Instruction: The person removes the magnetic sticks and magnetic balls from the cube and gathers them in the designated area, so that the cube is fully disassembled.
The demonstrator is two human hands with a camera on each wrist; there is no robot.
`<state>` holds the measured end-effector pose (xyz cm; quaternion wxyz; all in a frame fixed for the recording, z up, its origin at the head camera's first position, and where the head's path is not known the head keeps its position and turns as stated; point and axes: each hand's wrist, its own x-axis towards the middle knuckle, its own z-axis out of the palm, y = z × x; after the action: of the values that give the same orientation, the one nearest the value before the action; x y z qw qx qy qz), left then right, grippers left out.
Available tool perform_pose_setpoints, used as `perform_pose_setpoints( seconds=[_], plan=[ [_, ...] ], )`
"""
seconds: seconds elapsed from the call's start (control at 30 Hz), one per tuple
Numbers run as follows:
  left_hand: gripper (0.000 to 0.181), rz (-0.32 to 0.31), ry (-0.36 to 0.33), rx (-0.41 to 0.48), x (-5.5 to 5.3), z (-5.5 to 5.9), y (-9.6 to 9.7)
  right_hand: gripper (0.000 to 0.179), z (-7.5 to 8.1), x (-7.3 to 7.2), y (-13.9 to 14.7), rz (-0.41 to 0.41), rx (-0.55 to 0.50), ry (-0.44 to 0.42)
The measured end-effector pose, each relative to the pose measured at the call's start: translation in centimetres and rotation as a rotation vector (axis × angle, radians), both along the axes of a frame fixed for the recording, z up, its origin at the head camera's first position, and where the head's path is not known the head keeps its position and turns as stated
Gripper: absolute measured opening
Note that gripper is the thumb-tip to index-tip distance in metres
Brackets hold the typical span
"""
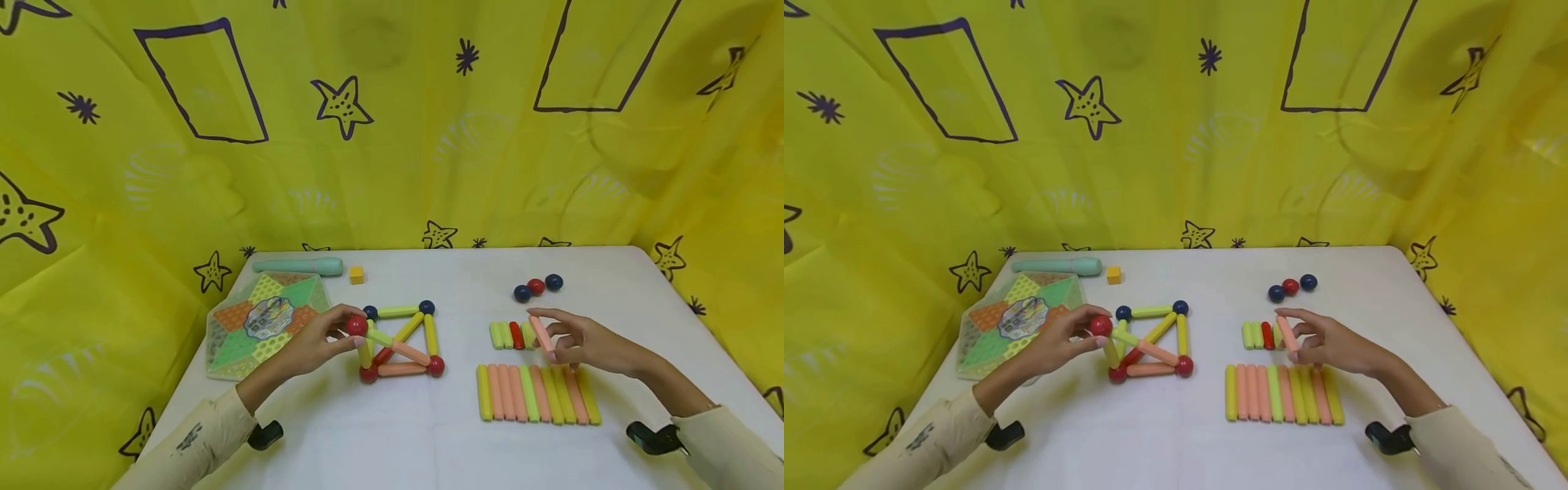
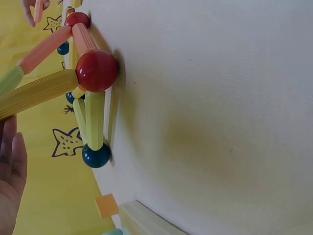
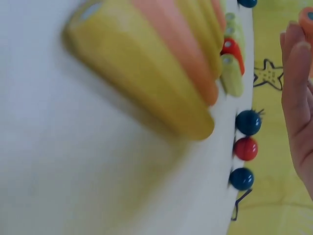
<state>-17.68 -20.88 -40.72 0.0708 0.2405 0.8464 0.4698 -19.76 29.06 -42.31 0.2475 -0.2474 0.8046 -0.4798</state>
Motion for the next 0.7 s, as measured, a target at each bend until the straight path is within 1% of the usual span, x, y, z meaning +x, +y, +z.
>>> perform_pose_setpoints(
  seconds=[0.07,0.13,0.23,0.33,0.43,0.63,0.7],
  plan=[
    [0.042,0.002,0.002,0.005,0.0,0.0,0.0,0.078,-0.3,0.3,0.8,-0.006,0.005,-0.048],
    [0.042,-0.002,0.008,0.010,0.0,0.0,0.0,0.081,-0.5,0.5,1.5,-0.010,0.011,-0.078],
    [0.040,-0.007,0.015,0.013,-0.1,-0.2,0.0,0.078,-0.8,0.8,2.1,-0.005,0.012,-0.093],
    [0.040,-0.007,0.013,0.010,-0.1,-0.3,0.0,0.067,-1.0,1.1,2.6,0.007,-0.005,-0.074],
    [0.041,-0.006,0.016,-0.001,-0.1,-0.3,0.1,0.058,-1.1,1.3,3.0,-0.010,0.005,-0.041],
    [0.041,-0.007,0.017,-0.008,0.0,-0.3,0.1,0.061,-1.5,1.7,4.3,-0.095,0.081,-0.016],
    [0.041,-0.008,0.015,-0.009,0.0,-0.3,0.0,0.059,-1.6,1.9,4.9,-0.112,0.090,-0.004]
  ],
)
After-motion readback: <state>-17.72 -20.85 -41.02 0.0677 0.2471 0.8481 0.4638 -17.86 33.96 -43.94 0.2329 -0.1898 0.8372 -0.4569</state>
